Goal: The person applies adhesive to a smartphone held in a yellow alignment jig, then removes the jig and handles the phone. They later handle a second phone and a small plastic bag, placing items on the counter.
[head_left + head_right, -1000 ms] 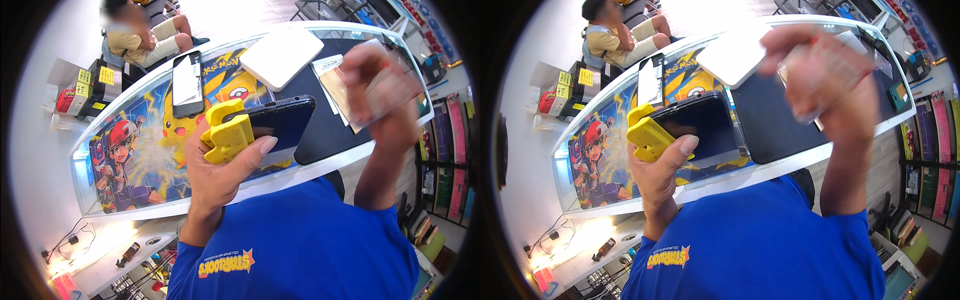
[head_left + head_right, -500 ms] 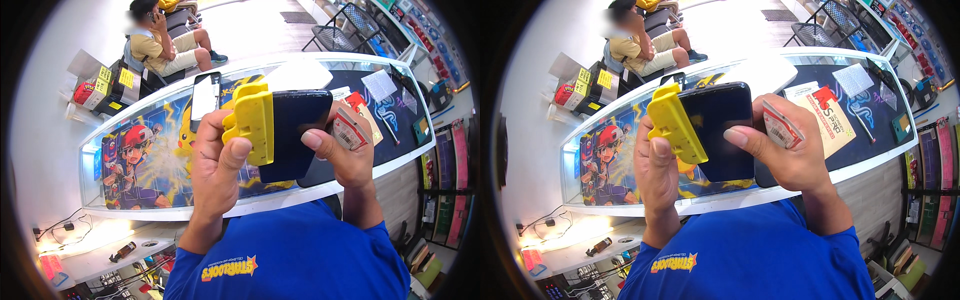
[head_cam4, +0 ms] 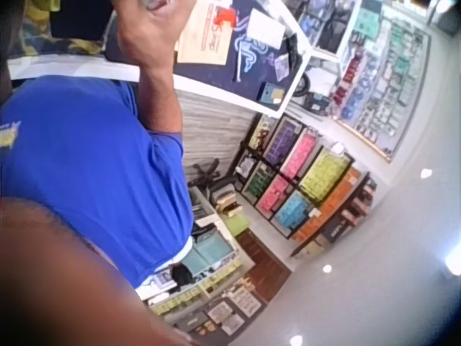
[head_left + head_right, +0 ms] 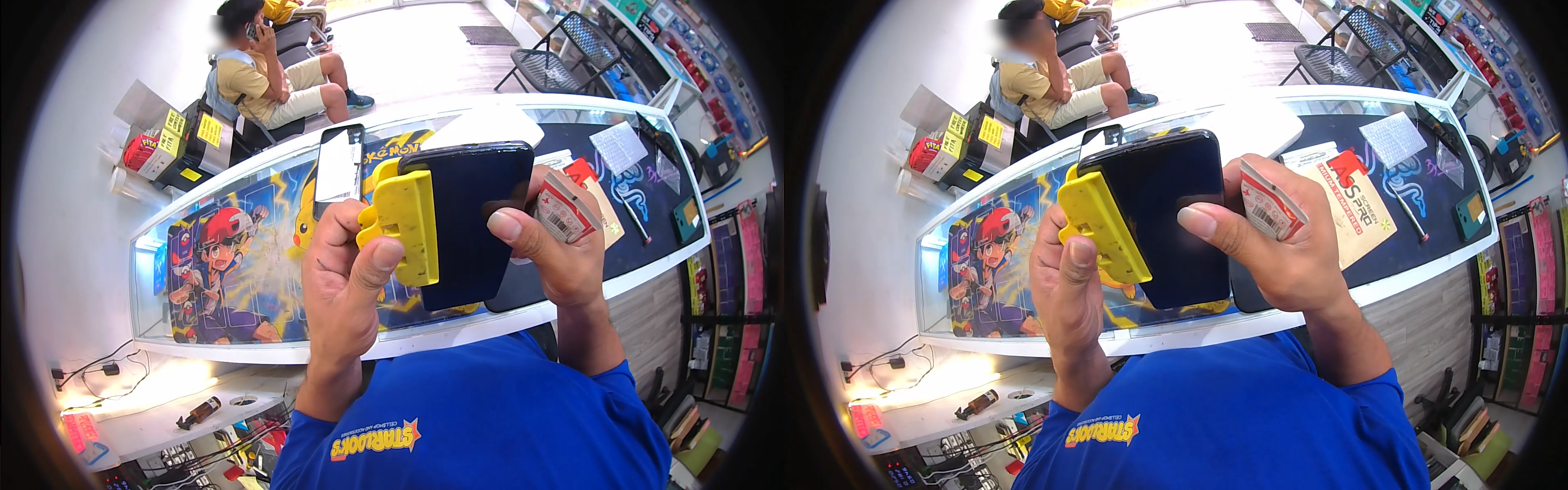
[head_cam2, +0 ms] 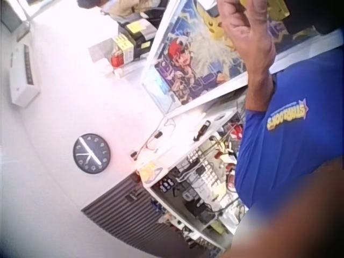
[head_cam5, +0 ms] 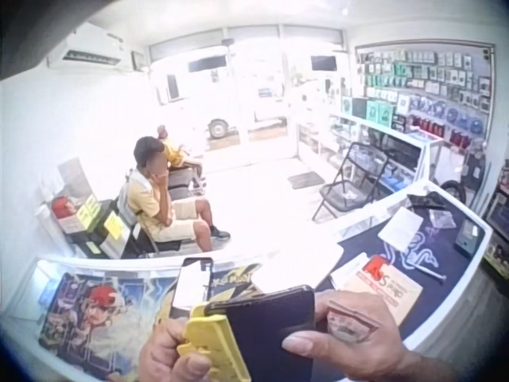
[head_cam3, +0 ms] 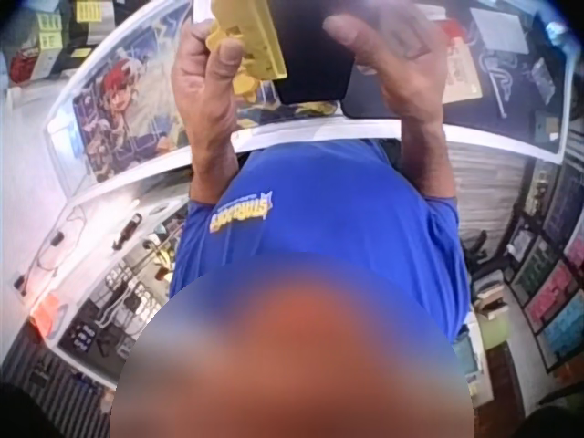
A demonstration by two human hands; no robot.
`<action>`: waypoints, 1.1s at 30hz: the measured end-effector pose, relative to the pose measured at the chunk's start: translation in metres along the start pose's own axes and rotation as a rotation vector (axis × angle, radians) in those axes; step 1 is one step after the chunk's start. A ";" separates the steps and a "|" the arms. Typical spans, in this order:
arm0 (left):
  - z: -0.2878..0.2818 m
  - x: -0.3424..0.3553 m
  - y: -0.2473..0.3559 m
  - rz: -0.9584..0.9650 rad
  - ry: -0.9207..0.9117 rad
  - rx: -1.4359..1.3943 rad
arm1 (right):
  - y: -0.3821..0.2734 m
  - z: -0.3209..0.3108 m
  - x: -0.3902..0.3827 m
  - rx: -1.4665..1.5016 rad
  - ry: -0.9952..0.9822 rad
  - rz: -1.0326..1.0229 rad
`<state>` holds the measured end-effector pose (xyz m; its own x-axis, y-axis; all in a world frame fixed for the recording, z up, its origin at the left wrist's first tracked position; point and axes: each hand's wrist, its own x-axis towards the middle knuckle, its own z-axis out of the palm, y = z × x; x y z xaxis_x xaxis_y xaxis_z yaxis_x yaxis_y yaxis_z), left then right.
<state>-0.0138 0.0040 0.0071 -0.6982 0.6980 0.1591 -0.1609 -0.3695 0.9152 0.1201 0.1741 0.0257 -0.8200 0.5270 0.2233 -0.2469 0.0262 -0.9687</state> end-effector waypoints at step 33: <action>0.017 -0.016 -0.011 -0.053 0.001 0.137 | -0.063 -0.011 0.052 0.822 -0.392 -0.569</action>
<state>0.0109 0.0079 0.0013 -0.6918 0.7139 0.1085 -0.1012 -0.2446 0.9643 0.0985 0.2096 0.0967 -0.5477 0.3042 0.7794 -0.7964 -0.4750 -0.3743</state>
